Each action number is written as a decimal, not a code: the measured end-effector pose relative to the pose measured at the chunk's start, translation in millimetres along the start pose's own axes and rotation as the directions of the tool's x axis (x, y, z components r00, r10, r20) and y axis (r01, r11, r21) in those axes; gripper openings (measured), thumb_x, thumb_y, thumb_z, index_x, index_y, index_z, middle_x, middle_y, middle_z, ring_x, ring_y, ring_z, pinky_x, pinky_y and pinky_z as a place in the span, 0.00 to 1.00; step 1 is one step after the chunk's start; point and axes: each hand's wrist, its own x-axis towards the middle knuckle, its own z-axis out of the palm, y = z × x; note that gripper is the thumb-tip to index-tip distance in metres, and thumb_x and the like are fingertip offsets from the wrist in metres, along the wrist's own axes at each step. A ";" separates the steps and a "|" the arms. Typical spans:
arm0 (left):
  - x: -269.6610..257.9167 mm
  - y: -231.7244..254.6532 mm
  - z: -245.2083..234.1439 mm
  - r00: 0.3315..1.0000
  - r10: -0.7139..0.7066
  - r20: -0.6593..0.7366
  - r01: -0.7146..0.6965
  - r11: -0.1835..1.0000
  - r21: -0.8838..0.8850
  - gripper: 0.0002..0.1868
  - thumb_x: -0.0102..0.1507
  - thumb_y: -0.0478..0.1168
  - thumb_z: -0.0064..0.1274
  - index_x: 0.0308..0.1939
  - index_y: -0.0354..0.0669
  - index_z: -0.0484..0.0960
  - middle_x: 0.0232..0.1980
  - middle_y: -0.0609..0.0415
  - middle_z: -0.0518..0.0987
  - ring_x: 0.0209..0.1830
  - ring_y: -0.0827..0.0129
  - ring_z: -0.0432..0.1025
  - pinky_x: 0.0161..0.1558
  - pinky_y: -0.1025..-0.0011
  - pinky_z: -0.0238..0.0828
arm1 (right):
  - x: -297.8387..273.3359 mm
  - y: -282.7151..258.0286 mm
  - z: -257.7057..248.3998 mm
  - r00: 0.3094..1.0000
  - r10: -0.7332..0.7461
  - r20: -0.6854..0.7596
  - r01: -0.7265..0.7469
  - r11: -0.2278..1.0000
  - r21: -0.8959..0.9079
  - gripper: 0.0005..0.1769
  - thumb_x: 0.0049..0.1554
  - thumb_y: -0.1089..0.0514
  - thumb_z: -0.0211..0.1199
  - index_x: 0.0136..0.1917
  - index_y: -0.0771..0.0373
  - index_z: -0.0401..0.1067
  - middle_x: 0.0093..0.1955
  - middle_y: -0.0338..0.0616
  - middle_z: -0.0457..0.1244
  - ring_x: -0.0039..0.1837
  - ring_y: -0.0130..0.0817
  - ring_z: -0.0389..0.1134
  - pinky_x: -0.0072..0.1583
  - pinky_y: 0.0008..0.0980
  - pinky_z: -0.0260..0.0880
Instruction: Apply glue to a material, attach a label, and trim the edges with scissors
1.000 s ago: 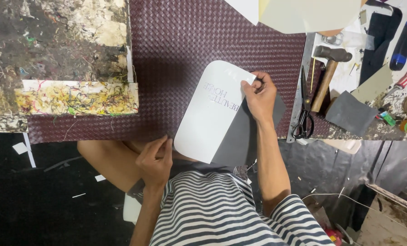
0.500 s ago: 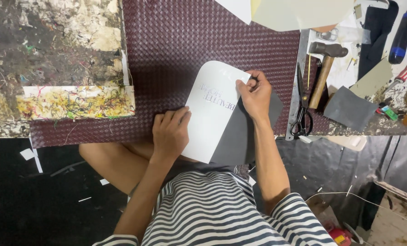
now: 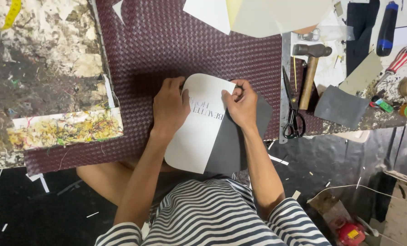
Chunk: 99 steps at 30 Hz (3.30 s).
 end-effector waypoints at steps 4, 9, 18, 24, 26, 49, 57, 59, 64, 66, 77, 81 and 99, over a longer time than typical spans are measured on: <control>17.2 -10.0 -6.1 0.987 -0.111 0.114 0.130 0.975 -0.178 0.17 0.67 0.37 0.52 0.56 0.30 0.79 0.48 0.36 0.79 0.42 0.46 0.80 0.38 0.58 0.79 | -0.1 10.3 -2.9 1.000 0.002 0.006 -0.003 0.999 0.044 0.16 0.55 0.69 0.68 0.56 0.70 0.70 0.31 0.44 0.64 0.31 0.22 0.65 0.34 0.21 0.66; 26.4 -7.0 -13.6 0.970 -0.116 0.212 0.180 0.932 -0.316 0.14 0.71 0.41 0.50 0.51 0.35 0.85 0.44 0.39 0.83 0.44 0.46 0.81 0.37 0.58 0.80 | -4.0 10.9 -6.7 0.998 -0.046 0.031 0.041 0.987 0.155 0.17 0.56 0.69 0.67 0.57 0.71 0.68 0.32 0.45 0.64 0.30 0.22 0.66 0.33 0.20 0.66; 29.8 -16.7 -10.1 0.987 -0.007 0.159 0.080 0.885 -0.459 0.08 0.68 0.37 0.58 0.49 0.40 0.89 0.42 0.43 0.86 0.39 0.57 0.82 0.31 0.68 0.78 | -11.5 18.9 -2.2 0.996 -0.079 0.051 0.070 0.985 0.155 0.19 0.55 0.69 0.68 0.58 0.73 0.68 0.31 0.47 0.63 0.28 0.24 0.64 0.31 0.22 0.64; 29.1 -9.1 -34.4 0.985 -0.024 0.168 0.103 0.872 -0.478 0.08 0.62 0.33 0.62 0.44 0.41 0.90 0.36 0.44 0.86 0.40 0.59 0.81 0.32 0.70 0.78 | -13.4 -18.5 7.8 0.992 -0.108 0.060 0.110 0.994 -0.022 0.18 0.53 0.67 0.70 0.56 0.72 0.71 0.26 0.45 0.62 0.25 0.26 0.61 0.29 0.24 0.58; 25.3 -12.3 -34.0 0.986 -0.039 0.161 0.112 0.875 -0.470 0.08 0.62 0.33 0.62 0.45 0.42 0.90 0.36 0.45 0.86 0.39 0.60 0.81 0.32 0.72 0.77 | -15.3 -34.0 11.0 0.993 -0.097 0.063 0.101 0.993 -0.063 0.19 0.52 0.66 0.70 0.57 0.71 0.71 0.26 0.46 0.63 0.25 0.27 0.61 0.29 0.26 0.59; 10.7 -41.0 -57.0 0.986 -0.164 -0.036 0.144 0.935 -0.324 0.10 0.60 0.31 0.63 0.43 0.46 0.90 0.30 0.46 0.84 0.29 0.66 0.79 0.30 0.74 0.71 | -70.1 -59.0 -42.3 0.995 -0.086 -0.046 0.060 0.907 -0.416 0.10 0.53 0.58 0.75 0.34 0.59 0.76 0.25 0.41 0.64 0.29 0.36 0.67 0.34 0.31 0.64; 12.4 -61.3 -46.0 0.976 -0.208 -0.066 0.175 0.927 -0.332 0.09 0.59 0.32 0.65 0.42 0.45 0.90 0.36 0.49 0.85 0.32 0.73 0.79 0.35 0.76 0.73 | -181.3 25.8 -84.2 0.736 0.674 0.058 -0.655 0.732 -0.188 0.35 0.60 0.40 0.64 0.65 0.74 0.70 0.55 0.70 0.68 0.60 0.58 0.71 0.58 0.54 0.72; 11.3 -67.0 -43.9 0.982 -0.172 -0.081 0.136 0.935 -0.328 0.08 0.59 0.32 0.65 0.42 0.44 0.90 0.36 0.47 0.85 0.34 0.68 0.80 0.34 0.73 0.74 | -191.2 46.8 -76.6 0.772 0.635 0.033 -0.636 0.772 0.019 0.24 0.60 0.49 0.65 0.57 0.73 0.72 0.45 0.58 0.69 0.51 0.46 0.72 0.54 0.43 0.75; -20.8 -55.2 -55.0 0.971 -0.183 -0.155 0.094 0.886 -0.455 0.08 0.59 0.30 0.64 0.42 0.39 0.89 0.38 0.44 0.85 0.36 0.68 0.80 0.38 0.70 0.77 | -161.8 -12.8 -108.6 0.957 0.289 -0.023 -0.289 0.946 -0.149 0.07 0.55 0.62 0.71 0.38 0.65 0.76 0.25 0.47 0.68 0.34 0.25 0.66 0.39 0.26 0.69; -42.2 -51.4 -57.0 0.950 -0.207 -0.235 0.044 0.830 -0.556 0.11 0.60 0.29 0.63 0.46 0.32 0.85 0.40 0.38 0.84 0.36 0.65 0.81 0.41 0.68 0.79 | -130.1 -27.7 -140.8 0.989 -0.126 -0.075 0.064 0.832 -0.552 0.23 0.55 0.52 0.76 0.29 0.62 0.66 0.23 0.51 0.59 0.29 0.44 0.61 0.37 0.36 0.59; -124.6 -54.0 -1.7 0.830 -0.073 -0.553 0.089 0.996 0.003 0.11 0.65 0.43 0.64 0.39 0.40 0.79 0.32 0.52 0.81 0.27 0.66 0.76 0.29 0.71 0.75 | -86.0 -74.6 -51.4 0.682 -0.722 0.117 0.635 0.505 -0.585 0.29 0.70 0.51 0.48 0.76 0.72 0.55 0.76 0.66 0.56 0.75 0.58 0.62 0.75 0.50 0.63; -136.9 -49.0 11.7 0.816 0.339 -0.469 -0.159 0.910 0.383 0.23 0.73 0.52 0.42 0.62 0.38 0.77 0.60 0.41 0.77 0.56 0.46 0.74 0.54 0.53 0.71 | -151.7 -8.3 1.7 0.776 -0.494 0.393 0.590 0.348 -0.729 0.34 0.68 0.45 0.40 0.80 0.66 0.54 0.81 0.59 0.51 0.79 0.57 0.54 0.74 0.59 0.51; -114.8 -55.5 25.6 0.831 0.556 -0.012 -0.544 0.818 0.184 0.22 0.73 0.49 0.40 0.60 0.38 0.81 0.64 0.49 0.78 0.64 0.56 0.73 0.58 0.63 0.70 | -136.6 11.8 44.3 0.840 -0.493 0.226 0.490 0.512 -0.705 0.27 0.69 0.48 0.41 0.77 0.58 0.60 0.78 0.46 0.56 0.78 0.40 0.58 0.72 0.49 0.43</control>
